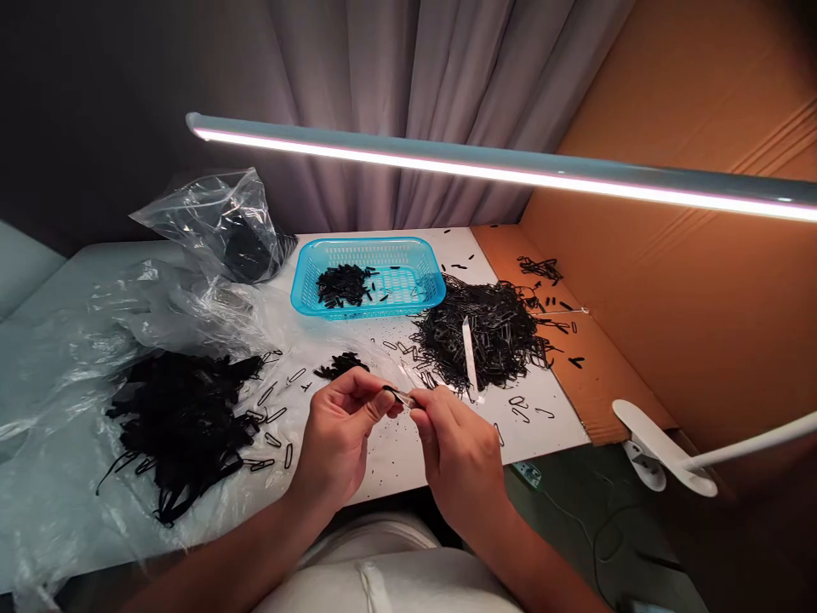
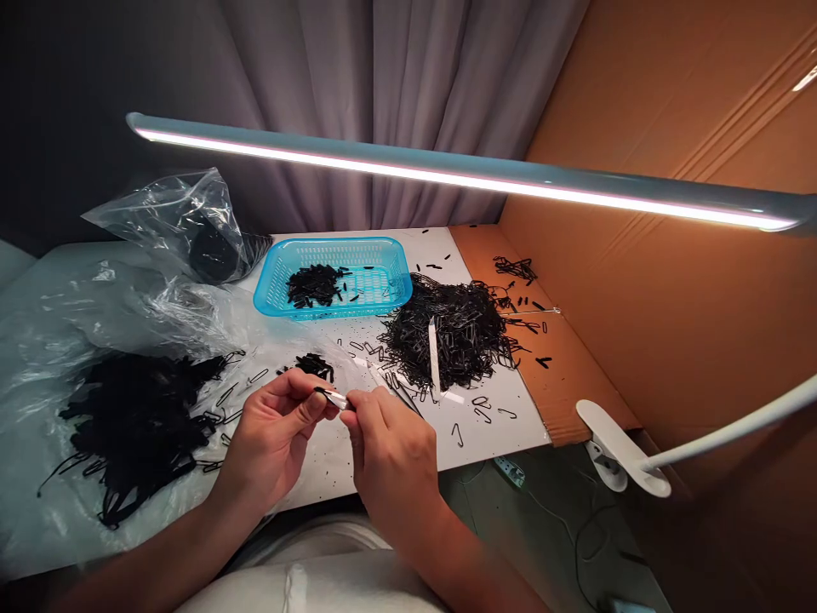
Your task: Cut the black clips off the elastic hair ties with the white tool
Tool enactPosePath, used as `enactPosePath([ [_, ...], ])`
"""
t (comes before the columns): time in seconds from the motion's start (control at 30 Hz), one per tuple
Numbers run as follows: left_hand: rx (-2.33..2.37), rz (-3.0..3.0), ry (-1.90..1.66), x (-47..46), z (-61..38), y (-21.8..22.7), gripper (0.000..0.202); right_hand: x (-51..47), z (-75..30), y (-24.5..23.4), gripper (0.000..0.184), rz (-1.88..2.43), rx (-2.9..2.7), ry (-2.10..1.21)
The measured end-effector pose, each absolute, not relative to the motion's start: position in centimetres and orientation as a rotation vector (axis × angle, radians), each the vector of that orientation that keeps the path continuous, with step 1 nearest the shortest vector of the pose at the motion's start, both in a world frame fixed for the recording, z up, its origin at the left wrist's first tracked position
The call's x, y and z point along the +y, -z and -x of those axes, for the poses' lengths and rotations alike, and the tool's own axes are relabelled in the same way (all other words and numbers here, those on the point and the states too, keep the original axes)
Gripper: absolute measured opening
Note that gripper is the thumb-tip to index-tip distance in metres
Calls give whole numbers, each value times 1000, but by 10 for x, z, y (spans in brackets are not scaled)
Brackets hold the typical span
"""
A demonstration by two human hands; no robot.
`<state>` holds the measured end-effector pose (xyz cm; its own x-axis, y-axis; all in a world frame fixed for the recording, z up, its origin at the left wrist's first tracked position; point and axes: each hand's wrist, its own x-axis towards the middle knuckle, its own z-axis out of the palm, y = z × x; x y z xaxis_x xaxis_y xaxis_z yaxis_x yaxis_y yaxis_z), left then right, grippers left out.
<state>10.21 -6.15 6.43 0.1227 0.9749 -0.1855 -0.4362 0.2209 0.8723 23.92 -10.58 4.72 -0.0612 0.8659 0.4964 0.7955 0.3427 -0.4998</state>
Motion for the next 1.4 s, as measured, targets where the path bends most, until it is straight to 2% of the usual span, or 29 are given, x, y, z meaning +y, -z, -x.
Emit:
enactPosePath([
  [0.4, 941, -982, -1207, -67, -94, -55, 8, -107, -237, -49, 17, 1452, -1889, -60],
  [0.57, 1015, -1213, -1122, -64, -87, -58, 7, -108, -239, -50, 16, 1444, -1923, -43],
  [0.83, 1009, -1247, -904, -50, -81, -64, 10, -106, -251, -48, 16, 1393, -1925, -104],
  [1.1, 1128, -1529, -851, -48, -88, -74, 10, -106, -248, -43, 18, 1441, -1853, -92],
  [1.2, 981, -1371, -723, -46, -94, -70, 15, -92, -265, -35, 23, 1565, -1643, -73],
  [1.3, 838, -1152, -696, -45, -100, -67, 19, -71, -303, -25, 31, 1920, -1378, 50],
  [1.4, 784, -956, -713, -45, -104, -68, 16, -60, -335, -18, 36, 2164, -1382, 31],
])
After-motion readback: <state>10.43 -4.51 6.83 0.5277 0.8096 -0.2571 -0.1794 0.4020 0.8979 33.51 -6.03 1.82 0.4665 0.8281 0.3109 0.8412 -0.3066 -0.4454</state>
